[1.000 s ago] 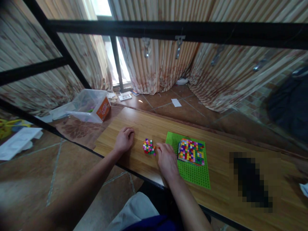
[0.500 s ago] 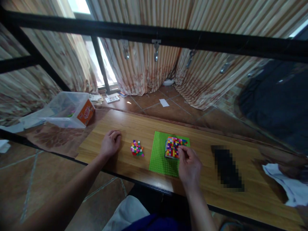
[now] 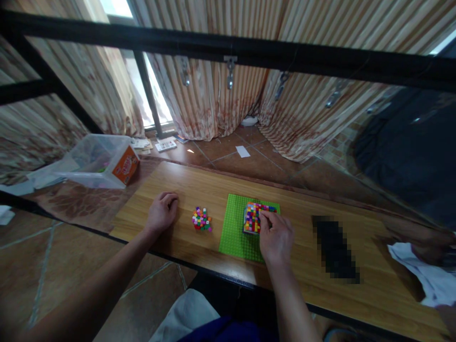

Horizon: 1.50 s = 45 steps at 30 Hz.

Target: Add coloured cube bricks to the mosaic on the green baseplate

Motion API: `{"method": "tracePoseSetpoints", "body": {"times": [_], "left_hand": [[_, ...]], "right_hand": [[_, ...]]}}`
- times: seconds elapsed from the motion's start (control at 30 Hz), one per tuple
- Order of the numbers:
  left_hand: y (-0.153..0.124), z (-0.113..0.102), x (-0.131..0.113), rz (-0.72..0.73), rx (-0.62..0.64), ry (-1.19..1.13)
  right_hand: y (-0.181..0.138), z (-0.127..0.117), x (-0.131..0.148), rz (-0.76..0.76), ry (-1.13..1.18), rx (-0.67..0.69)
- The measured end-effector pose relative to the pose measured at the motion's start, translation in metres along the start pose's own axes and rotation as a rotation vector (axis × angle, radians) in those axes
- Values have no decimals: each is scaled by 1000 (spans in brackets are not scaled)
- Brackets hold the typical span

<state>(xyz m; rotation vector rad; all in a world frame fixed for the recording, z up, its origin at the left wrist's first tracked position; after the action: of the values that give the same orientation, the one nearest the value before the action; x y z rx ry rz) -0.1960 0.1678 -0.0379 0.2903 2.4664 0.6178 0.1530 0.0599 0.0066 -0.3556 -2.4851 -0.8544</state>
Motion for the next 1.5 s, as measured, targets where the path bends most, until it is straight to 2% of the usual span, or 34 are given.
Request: {"method": "tracePoseSetpoints", "body": {"times": [0.27, 0.53, 0.83, 1.13, 1.4, 1.5], "left_hand": [[0, 0, 1, -15, -4, 0], [0, -1, -1, -13, -19, -3], [-1, 0, -1, 1, -12, 8], [-2, 2, -1, 9, 0, 7], [-1, 1, -3, 22, -5, 16], [-1, 0, -5, 26, -4, 19]], "right_hand": [[-2, -2, 3, 28, -94, -40], [-3, -4, 2, 53, -35, -42], [0, 0, -16, 261, 147, -6], [2, 3, -21, 329, 185, 8], [3, 1, -16, 279, 113, 37], [0, -6, -11, 255, 75, -15]]}}
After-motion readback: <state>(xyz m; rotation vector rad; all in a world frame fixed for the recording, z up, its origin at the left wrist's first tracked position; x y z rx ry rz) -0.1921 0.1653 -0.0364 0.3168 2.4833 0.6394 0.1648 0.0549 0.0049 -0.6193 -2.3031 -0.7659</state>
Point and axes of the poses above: each hand's wrist, its own y-axis towards the middle knuckle, its own z-axis out of the palm, x = y × z, the point moved 9 cm from there along y, towards the middle knuckle, and after that the axes turned 5 degrees about -x, right-handed, at the moved point
